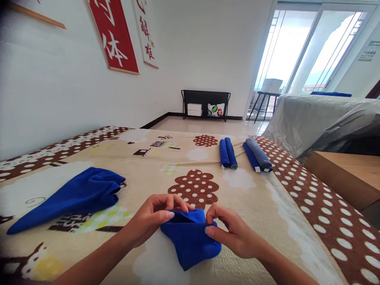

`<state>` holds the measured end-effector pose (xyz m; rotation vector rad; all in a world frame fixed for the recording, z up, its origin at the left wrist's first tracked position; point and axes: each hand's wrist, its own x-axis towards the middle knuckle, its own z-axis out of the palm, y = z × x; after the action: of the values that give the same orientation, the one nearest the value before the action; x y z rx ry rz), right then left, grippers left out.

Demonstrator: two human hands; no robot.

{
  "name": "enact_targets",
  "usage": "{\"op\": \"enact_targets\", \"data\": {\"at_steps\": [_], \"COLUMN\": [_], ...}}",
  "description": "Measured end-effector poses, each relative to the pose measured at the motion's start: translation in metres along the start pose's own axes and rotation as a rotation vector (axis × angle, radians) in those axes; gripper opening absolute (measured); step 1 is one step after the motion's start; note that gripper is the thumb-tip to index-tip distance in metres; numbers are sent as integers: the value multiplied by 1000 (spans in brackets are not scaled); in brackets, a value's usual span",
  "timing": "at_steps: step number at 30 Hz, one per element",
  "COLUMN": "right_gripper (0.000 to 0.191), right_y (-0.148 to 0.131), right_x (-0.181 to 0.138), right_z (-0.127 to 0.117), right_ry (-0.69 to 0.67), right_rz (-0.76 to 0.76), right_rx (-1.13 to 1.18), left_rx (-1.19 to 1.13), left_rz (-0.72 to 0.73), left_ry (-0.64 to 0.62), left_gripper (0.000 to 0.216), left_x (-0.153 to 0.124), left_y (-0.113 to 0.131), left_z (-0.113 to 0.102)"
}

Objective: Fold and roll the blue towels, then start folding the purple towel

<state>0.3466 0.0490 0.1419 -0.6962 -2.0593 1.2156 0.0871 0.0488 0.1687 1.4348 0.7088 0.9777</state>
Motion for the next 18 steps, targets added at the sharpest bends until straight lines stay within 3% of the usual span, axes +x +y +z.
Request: {"op": "enact_targets", "data": {"at_steps": [2, 4, 6, 8, 10, 12, 16, 18], "right_gripper": [29, 35, 39, 39, 40, 40, 38, 42], "right_y": [2, -1, -9, -21, -32, -41, -50, -47], "right_x": [-2, -4, -5, -8, -15, -24, -44, -56], "right_z": [-2, -7, -18, -34, -50, -64, -87, -103], "right_ry": [-21, -33, -74, -171, -287, -353, -371, -323], "right_rz": [89, 138, 193, 275, 371, 453, 582, 639], "right_rx": [135, 194, 138, -58, -292, -441, -539, -585], "left_rx": [-31, 121, 341, 518, 650, 737, 807, 859], "left_rz": [-41, -70, -128, -205, -257, -279, -262, -265], "left_ry": [-133, -228, -350, -459, -458, -469, -573, -523], "left_gripper": [33, 37, 40, 44, 50, 41, 33, 33], "left_x": [-5, -9, -9, -8, -8, -9, -17, -23], "left_y": [4, 8, 11, 11, 11, 10, 17, 23], "left_z": [0, 0, -2, -7, -13, -20, -45, -65]}}
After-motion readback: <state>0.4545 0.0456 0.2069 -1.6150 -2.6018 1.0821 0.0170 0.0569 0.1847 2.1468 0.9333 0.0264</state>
